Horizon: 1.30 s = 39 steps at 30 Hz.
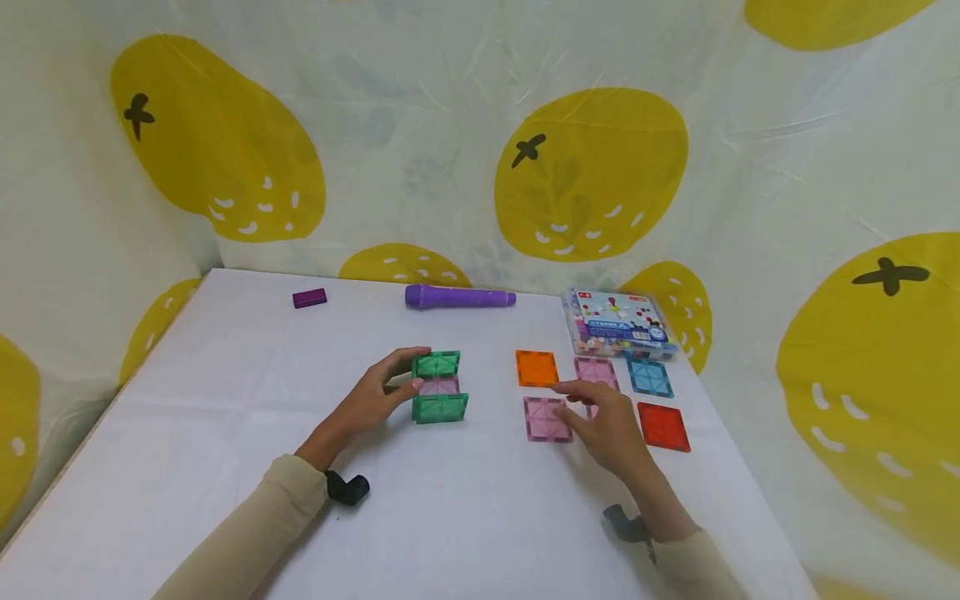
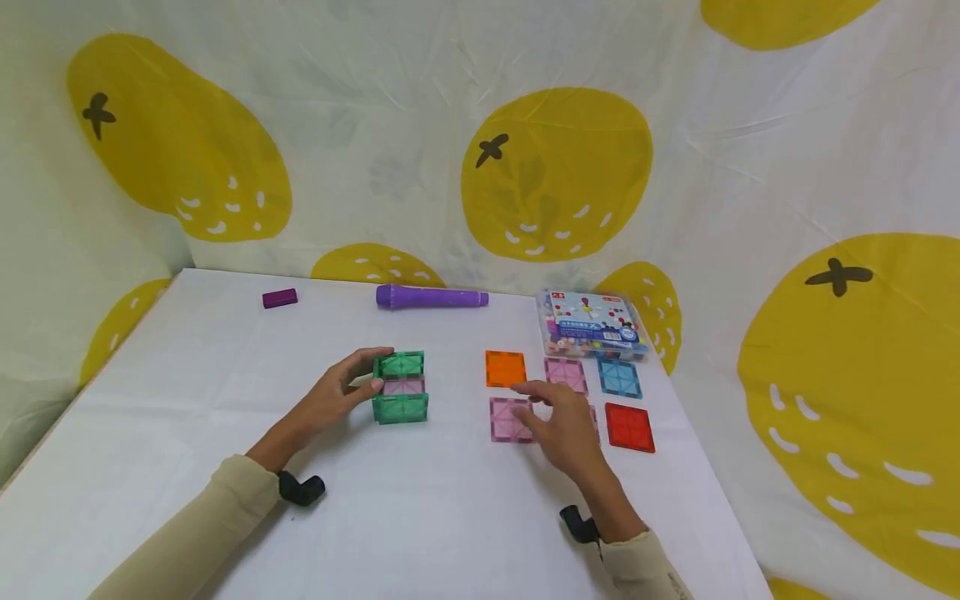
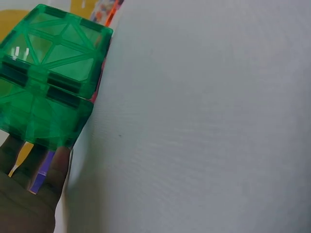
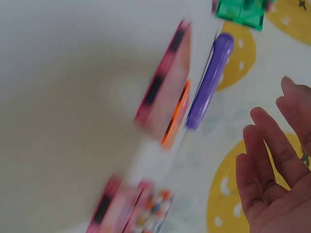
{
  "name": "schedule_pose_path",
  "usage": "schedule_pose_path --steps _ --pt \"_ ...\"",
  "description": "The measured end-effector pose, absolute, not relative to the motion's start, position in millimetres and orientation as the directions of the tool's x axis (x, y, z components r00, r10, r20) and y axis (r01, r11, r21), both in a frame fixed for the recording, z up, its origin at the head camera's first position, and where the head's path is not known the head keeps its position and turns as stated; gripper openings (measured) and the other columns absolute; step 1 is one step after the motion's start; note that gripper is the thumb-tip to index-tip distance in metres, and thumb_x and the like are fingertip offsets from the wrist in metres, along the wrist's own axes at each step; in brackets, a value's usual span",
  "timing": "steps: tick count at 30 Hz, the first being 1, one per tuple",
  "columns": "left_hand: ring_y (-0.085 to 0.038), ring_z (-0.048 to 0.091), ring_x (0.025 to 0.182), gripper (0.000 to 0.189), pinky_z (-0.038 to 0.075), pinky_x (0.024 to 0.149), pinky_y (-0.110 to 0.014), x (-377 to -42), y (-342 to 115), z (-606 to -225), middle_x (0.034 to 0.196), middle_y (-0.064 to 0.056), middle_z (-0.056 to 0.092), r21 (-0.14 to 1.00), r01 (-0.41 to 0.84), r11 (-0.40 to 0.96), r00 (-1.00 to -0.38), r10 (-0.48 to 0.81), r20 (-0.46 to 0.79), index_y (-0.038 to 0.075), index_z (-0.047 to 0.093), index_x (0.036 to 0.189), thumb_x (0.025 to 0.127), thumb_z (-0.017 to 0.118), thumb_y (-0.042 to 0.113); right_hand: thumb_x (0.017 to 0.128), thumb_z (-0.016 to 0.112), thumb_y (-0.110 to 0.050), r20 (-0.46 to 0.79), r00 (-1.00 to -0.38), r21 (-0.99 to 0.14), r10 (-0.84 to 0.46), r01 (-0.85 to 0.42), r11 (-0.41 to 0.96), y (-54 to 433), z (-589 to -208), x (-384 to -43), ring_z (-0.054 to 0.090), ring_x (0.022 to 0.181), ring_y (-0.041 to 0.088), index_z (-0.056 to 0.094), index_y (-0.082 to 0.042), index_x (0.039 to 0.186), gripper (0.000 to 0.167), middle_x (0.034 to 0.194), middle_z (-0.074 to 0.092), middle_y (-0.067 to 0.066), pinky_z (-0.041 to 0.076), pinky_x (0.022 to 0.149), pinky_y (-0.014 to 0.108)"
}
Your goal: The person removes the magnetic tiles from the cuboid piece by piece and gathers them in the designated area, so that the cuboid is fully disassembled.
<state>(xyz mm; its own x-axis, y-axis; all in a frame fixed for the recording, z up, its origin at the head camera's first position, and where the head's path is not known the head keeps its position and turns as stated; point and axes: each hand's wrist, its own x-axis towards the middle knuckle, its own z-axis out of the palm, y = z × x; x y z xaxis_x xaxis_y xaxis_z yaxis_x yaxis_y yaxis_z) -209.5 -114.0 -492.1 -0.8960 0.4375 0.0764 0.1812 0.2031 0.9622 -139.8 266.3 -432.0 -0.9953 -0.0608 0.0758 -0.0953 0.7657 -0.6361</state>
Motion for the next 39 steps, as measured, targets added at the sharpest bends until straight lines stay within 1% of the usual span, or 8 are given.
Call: schedule_pose_path --steps 3,6,9,15,20,28,32,39 --pt "-0.036 0.041 0.156 0.054 0.033 0.125 -0.069 -209 -113 -492 0.166 -0.002 0.046 0.964 0.183 0.191 -0.896 0.436 0.084 0.031 0.045 0.16 0.109 0.063 0.025 0.095 0.082 -0.023 0.067 -0.99 -0.658 -0.126 -0.139 0.74 239 -430 -144 0.065 0.126 0.03 0.076 -0.033 0.131 0.038 0.128 0.074 0.003 0.057 0.106 0.058" --pt "-0.037 0.04 0.156 0.055 0.035 0.124 -0.068 -209 -111 -493 0.166 -0.003 0.045 0.967 0.178 0.183 -0.896 0.436 0.083 0.028 0.044 0.161 0.109 0.063 0.026 0.094 0.084 -0.024 0.091 -0.972 -0.667 -0.216 -0.22 0.712 214 -429 -149 0.065 0.13 0.025 0.077 -0.035 0.127 0.036 0.131 0.075 -0.005 0.055 0.11 0.056" --pt "-0.037 0.04 0.156 0.055 0.037 0.123 -0.068 -209 -109 -492 0.167 -0.003 0.045 0.968 0.169 0.186 -0.898 0.434 0.074 0.027 0.044 0.161 0.109 0.063 0.026 0.093 0.084 -0.022 0.14 -0.939 -0.652 -0.314 -0.326 0.685 193 -430 -154 0.064 0.13 0.022 0.079 -0.032 0.123 0.032 0.133 0.075 -0.007 0.055 0.11 0.053" --pt "-0.037 0.041 0.156 0.056 0.038 0.123 -0.068 -208 -107 -493 0.166 -0.002 0.046 0.966 0.16 0.202 -0.903 0.425 0.061 0.024 0.042 0.163 0.11 0.062 0.025 0.091 0.086 -0.017 0.183 -0.876 -0.605 -0.446 -0.458 0.651 160 -436 -163 0.064 0.118 0.019 0.082 -0.022 0.113 0.023 0.129 0.077 -0.001 0.06 0.101 0.044" --pt "-0.037 0.041 0.156 0.056 0.039 0.121 -0.068 -208 -110 -494 0.166 -0.003 0.047 0.963 0.175 0.204 -0.903 0.423 0.074 0.025 0.043 0.162 0.109 0.062 0.028 0.09 0.087 -0.017 0.161 -0.85 -0.539 -0.502 -0.502 0.677 140 -443 -169 0.061 0.109 0.014 0.083 -0.022 0.11 0.021 0.118 0.079 -0.006 0.059 0.096 0.035" --pt "-0.036 0.042 0.156 0.053 0.039 0.122 -0.067 -207 -111 -493 0.166 -0.001 0.047 0.961 0.188 0.201 -0.903 0.419 0.089 0.031 0.045 0.159 0.109 0.062 0.029 0.093 0.081 -0.005 0.237 -0.838 -0.493 -0.491 -0.539 0.683 128 -448 -175 0.062 0.086 0.01 0.087 -0.022 0.098 0.018 0.096 0.081 -0.01 0.055 0.078 0.024" --pt "-0.038 0.043 0.155 0.054 0.038 0.122 -0.069 -209 -111 -495 0.166 -0.004 0.047 0.959 0.206 0.196 -0.9 0.423 0.107 0.027 0.045 0.16 0.109 0.062 0.026 0.091 0.082 -0.003 0.245 -0.859 -0.528 -0.45 -0.507 0.681 134 -449 -175 0.068 0.089 0.009 0.088 -0.023 0.096 0.022 0.096 0.082 -0.01 0.059 0.083 0.026" --pt "-0.036 0.043 0.155 0.053 0.036 0.123 -0.068 -207 -112 -494 0.165 -0.003 0.048 0.96 0.195 0.2 -0.905 0.413 0.098 0.036 0.047 0.157 0.108 0.064 0.031 0.092 0.081 -0.002 0.231 -0.901 -0.617 -0.367 -0.427 0.661 150 -448 -170 0.074 0.096 0.011 0.088 -0.023 0.095 0.022 0.103 0.083 -0.009 0.063 0.087 0.028"
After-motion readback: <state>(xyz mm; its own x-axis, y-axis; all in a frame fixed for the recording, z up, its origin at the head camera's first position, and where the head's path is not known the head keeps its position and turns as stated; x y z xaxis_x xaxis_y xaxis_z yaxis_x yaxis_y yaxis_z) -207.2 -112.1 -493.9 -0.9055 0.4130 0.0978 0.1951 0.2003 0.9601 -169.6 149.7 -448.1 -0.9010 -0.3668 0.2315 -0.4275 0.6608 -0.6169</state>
